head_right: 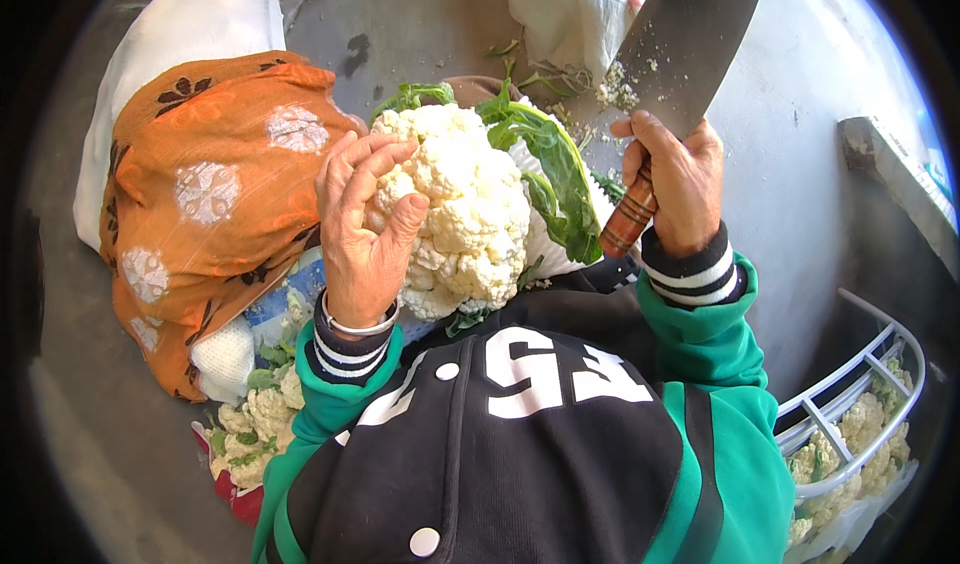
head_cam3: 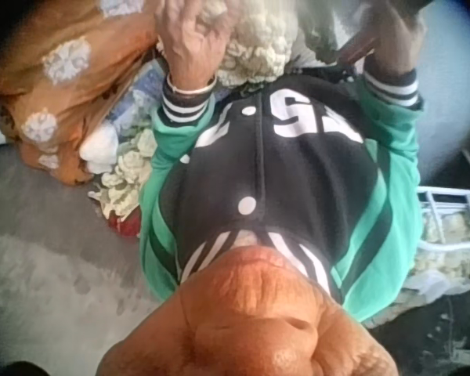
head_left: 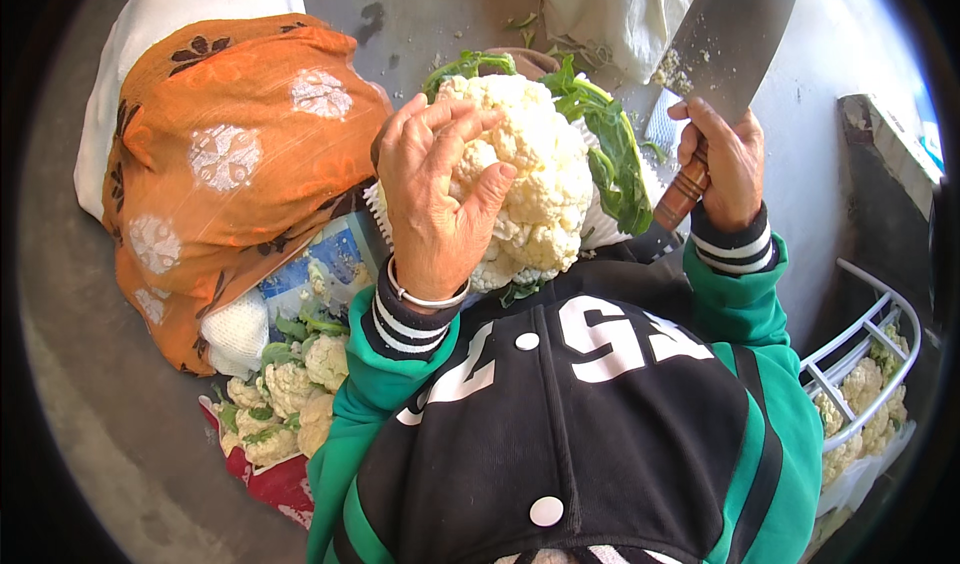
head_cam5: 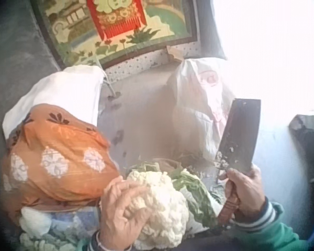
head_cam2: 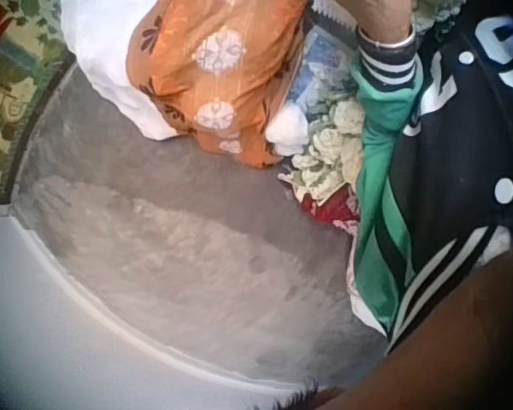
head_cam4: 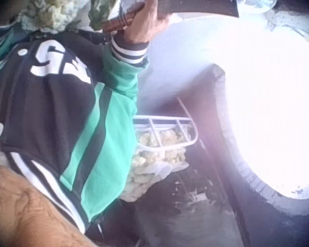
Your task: The person holds a whole cauliflower and uses a cleaver to trim and cut it into smaller florets. The person repeatedly slices the cauliflower, removing outer layers and separating florets while holding the vegetable with the other hand.
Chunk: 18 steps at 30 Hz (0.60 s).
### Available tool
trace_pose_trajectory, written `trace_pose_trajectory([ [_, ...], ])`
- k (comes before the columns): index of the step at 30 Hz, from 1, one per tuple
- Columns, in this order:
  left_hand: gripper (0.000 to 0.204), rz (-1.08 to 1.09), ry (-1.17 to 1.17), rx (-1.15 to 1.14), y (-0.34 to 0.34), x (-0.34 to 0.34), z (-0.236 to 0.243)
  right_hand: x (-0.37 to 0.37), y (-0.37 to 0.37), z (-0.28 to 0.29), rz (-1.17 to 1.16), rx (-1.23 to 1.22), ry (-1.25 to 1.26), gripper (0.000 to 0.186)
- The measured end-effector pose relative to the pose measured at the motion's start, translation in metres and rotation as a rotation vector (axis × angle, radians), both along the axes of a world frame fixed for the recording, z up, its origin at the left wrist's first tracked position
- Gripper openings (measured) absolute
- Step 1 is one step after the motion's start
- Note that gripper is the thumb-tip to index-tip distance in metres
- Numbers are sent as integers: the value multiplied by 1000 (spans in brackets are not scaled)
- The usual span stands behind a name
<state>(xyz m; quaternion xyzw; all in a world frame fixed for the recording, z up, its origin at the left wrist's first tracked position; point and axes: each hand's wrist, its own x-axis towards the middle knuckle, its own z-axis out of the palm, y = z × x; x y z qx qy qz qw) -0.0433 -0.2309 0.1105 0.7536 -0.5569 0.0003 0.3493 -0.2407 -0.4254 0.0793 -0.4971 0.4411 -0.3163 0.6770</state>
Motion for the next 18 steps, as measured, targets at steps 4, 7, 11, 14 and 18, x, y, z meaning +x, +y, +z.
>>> trace_pose_trajectory([
  [4,29,-70,117,-77,-12,-6,23,-1,5,11,-62,68,-53,14],
  [7,33,-244,307,-144,-31,-14,45,-3,9,17,-78,82,-93,13],
  [11,39,-488,678,-59,-72,-29,60,-9,11,22,-16,47,-157,8],
  [14,40,-641,1029,0,-106,-49,53,-11,17,22,-66,-19,-261,9],
  [18,40,-458,860,216,-140,-64,32,-18,18,24,-55,-52,-200,9],
])
